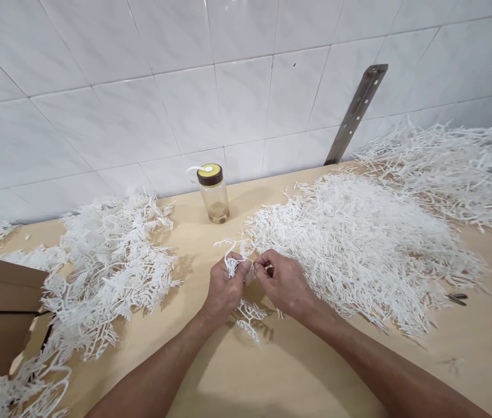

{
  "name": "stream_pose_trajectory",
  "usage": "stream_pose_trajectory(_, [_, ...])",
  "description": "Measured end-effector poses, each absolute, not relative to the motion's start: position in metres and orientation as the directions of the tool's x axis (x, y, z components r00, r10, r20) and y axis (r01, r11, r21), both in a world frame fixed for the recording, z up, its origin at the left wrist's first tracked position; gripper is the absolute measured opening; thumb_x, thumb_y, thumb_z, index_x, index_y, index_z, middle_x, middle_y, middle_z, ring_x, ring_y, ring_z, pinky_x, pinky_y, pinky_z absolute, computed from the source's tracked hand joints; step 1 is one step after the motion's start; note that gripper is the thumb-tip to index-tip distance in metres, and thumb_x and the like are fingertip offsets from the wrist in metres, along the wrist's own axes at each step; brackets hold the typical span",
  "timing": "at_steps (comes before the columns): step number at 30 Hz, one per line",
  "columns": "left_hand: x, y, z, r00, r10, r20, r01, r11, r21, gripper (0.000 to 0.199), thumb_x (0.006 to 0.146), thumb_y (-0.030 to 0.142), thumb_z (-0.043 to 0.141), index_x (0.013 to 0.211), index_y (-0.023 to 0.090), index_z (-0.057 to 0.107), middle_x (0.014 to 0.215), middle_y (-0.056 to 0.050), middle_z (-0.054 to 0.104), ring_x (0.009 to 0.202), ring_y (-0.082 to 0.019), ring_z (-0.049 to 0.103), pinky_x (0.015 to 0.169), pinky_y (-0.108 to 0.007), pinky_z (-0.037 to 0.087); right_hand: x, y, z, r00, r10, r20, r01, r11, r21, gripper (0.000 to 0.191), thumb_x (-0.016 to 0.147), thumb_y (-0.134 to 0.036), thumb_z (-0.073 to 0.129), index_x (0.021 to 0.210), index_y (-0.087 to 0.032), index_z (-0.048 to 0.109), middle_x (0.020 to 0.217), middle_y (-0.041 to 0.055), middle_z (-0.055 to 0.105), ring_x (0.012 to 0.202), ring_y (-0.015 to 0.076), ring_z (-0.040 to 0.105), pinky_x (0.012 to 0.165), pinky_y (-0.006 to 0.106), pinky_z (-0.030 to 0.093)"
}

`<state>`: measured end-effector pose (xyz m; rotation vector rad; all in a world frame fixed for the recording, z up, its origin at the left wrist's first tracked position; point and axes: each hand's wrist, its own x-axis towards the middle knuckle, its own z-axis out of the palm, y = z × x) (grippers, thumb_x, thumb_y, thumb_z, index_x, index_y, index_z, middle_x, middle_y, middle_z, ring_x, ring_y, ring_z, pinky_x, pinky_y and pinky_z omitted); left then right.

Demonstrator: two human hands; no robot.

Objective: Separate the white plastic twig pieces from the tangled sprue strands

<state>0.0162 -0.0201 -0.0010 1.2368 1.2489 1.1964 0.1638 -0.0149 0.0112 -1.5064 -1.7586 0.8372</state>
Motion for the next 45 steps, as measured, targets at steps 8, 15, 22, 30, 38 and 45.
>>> stream_pose_trajectory(8, [0.007,-0.012,0.001,0.13,0.989,-0.067,0.036,0.063,0.997,0.042,0.074,0.055,0.071,0.073,0.016,0.055,0.056,0.004,0.05,0.05,-0.009,0.043,0.051,-0.022,0.035,0.171,-0.015,0.011,-0.267,0.937,0.226,0.638,0.348,-0.688,0.019,0.091,-0.025,0.047,0.086,-0.02,0.065,0.077,0.0027,0.07,0.067,0.0164,0.062,0.065,0.03,0.044])
stream_pose_trajectory(15, [0.009,-0.015,0.002,0.06,0.998,0.001,0.057,-0.005,0.998,0.04,0.076,0.054,0.07,0.075,0.017,0.055,0.052,0.006,0.047,0.048,-0.008,0.04,0.05,-0.022,0.034,0.17,-0.009,0.01,-0.154,0.974,0.168,0.634,0.227,-0.739,0.015,0.087,-0.023,0.049,0.08,-0.019,0.061,0.067,0.002,0.065,0.057,0.0155,0.056,0.055,0.027,0.042])
stream_pose_trajectory(22, [-0.004,-0.003,-0.003,-0.085,0.994,-0.069,0.0,0.069,0.998,0.039,0.071,0.052,0.075,0.076,0.017,0.059,0.058,0.004,0.054,0.045,-0.007,0.042,0.044,-0.021,0.035,0.192,0.0,0.009,0.007,0.99,0.143,0.594,0.111,-0.797,0.011,0.087,-0.028,0.051,0.082,-0.022,0.058,0.055,-0.0034,0.057,0.043,0.0126,0.047,0.046,0.025,0.036])
stream_pose_trajectory(30, [-0.003,-0.006,0.007,0.001,0.993,-0.116,0.053,0.116,0.992,0.037,0.074,0.052,0.073,0.072,0.016,0.064,0.045,0.004,0.05,0.04,-0.008,0.042,0.043,-0.021,0.031,0.188,-0.007,0.005,-0.045,0.988,0.148,0.528,0.149,-0.836,0.009,0.086,-0.03,0.054,0.086,-0.022,0.058,0.066,-0.0015,0.062,0.055,0.0137,0.055,0.05,0.025,0.04])
stream_pose_trajectory(38, [-0.004,-0.004,0.003,-0.013,0.996,-0.093,0.073,0.094,0.993,0.034,0.075,0.049,0.072,0.073,0.016,0.064,0.046,0.004,0.051,0.041,-0.008,0.043,0.044,-0.021,0.033,0.19,-0.004,-0.006,-0.088,0.9,0.427,0.614,0.387,-0.688,0.01,0.09,-0.02,0.051,0.088,-0.019,0.06,0.087,0.0046,0.064,0.06,0.0126,0.055,0.06,0.028,0.046])
stream_pose_trajectory(45, [-0.002,-0.006,0.004,-0.001,0.997,-0.079,0.119,0.079,0.99,0.033,0.075,0.047,0.072,0.073,0.015,0.066,0.053,0.002,0.06,0.042,-0.008,0.044,0.046,-0.022,0.035,0.175,-0.013,-0.011,-0.166,0.863,0.477,0.523,0.487,-0.699,0.011,0.094,-0.028,0.056,0.097,-0.019,0.061,0.089,0.0044,0.064,0.058,0.011,0.054,0.056,0.025,0.046])
